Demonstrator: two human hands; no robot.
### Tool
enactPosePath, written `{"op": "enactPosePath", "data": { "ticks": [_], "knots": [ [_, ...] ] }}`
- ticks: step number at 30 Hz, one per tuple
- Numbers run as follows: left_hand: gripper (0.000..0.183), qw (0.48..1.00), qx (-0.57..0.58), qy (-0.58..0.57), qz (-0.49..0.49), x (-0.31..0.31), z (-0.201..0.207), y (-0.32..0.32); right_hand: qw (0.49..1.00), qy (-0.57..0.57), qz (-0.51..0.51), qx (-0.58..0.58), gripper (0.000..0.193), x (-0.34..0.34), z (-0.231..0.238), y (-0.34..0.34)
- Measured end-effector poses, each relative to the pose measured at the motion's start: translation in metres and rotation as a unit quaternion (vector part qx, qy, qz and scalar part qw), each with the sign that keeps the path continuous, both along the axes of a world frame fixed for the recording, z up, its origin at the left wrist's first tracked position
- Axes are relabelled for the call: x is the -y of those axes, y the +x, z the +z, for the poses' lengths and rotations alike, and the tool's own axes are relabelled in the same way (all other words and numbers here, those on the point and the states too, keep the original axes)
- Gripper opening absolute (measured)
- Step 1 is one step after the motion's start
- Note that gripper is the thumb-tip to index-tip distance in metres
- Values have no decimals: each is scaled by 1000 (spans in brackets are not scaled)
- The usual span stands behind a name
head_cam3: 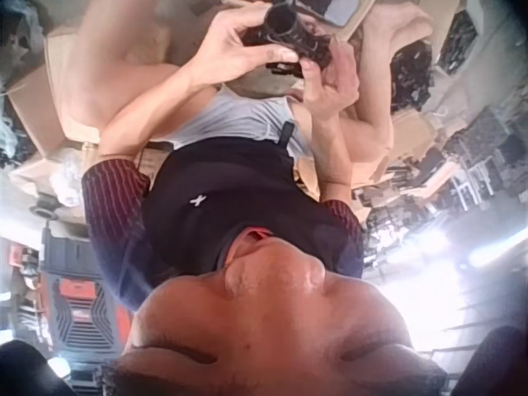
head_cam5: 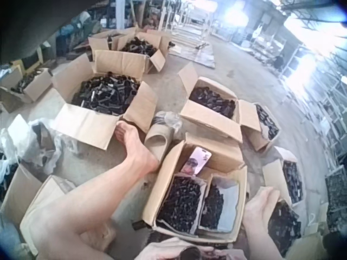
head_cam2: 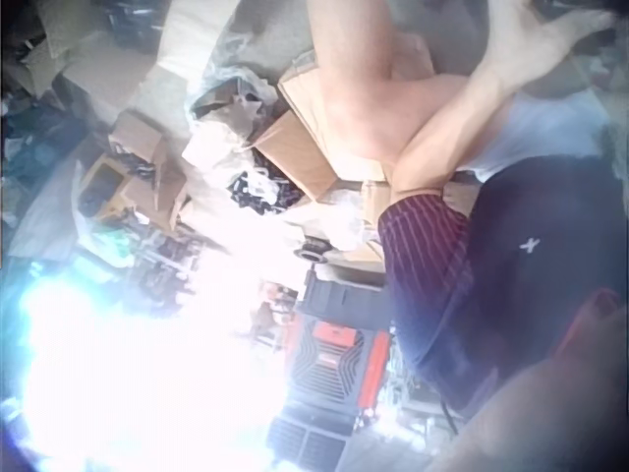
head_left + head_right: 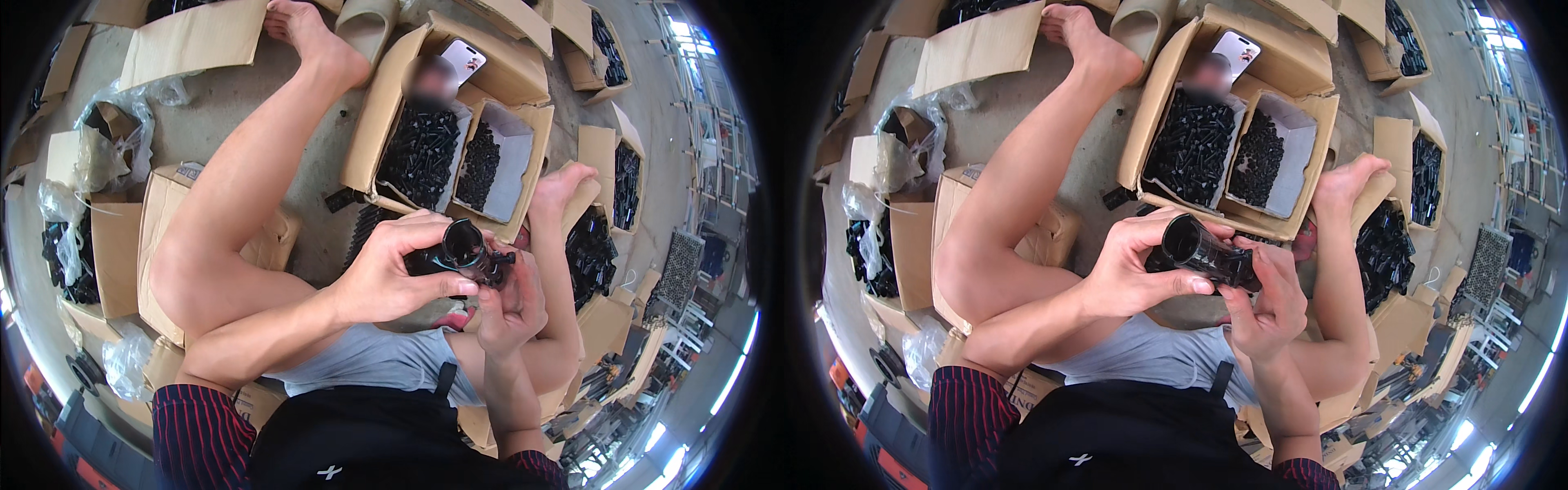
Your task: The person assembles small black plastic or metal components by picking up individual pieces from a box and fitting them together by hand while sitting on the floor.
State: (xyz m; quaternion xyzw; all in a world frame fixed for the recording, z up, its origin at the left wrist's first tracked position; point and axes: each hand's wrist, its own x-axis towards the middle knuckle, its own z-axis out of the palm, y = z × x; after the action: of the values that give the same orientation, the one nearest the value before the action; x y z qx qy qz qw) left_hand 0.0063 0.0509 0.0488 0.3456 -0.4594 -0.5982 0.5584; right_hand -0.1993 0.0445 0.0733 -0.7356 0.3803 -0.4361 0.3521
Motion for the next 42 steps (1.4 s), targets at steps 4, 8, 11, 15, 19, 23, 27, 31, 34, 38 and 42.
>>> {"op": "enactPosePath", "data": {
  "ticks": [4,8,11,15,19,23,27,31,34,38,42],
  "knots": [
    [43,996,38,-65,52,1,2,1,999,47,-3,25,49,-5,-3,-3],
    [43,992,58,-81,75,-2,5,1,997,71,-2,17,41,-9,0,-6],
    [42,985,96,-104,93,-4,5,1,997,45,-14,65,30,-9,2,3],
    [37,972,147,-145,115,-2,4,1,1000,8,-9,-14,23,-4,6,-6],
    [36,965,168,-160,121,-2,4,1,999,15,-21,-40,23,-5,10,-3],
    [42,973,148,-142,106,-1,2,2,999,14,-27,-34,26,-6,10,2],
    [48,982,120,-122,83,-1,3,3,1000,18,-16,-13,30,-5,2,8],
    [48,984,114,-119,71,-2,3,3,999,27,-9,-33,33,-10,1,2],
    [48,985,117,-113,60,-2,4,4,999,16,-4,-40,33,-11,2,-3],
    [52,987,101,-106,71,-2,2,0,999,8,4,-36,33,-9,5,-7],
    [49,987,97,-111,59,-3,-2,-2,998,-8,17,-55,31,-5,8,-7]
  ]
}}
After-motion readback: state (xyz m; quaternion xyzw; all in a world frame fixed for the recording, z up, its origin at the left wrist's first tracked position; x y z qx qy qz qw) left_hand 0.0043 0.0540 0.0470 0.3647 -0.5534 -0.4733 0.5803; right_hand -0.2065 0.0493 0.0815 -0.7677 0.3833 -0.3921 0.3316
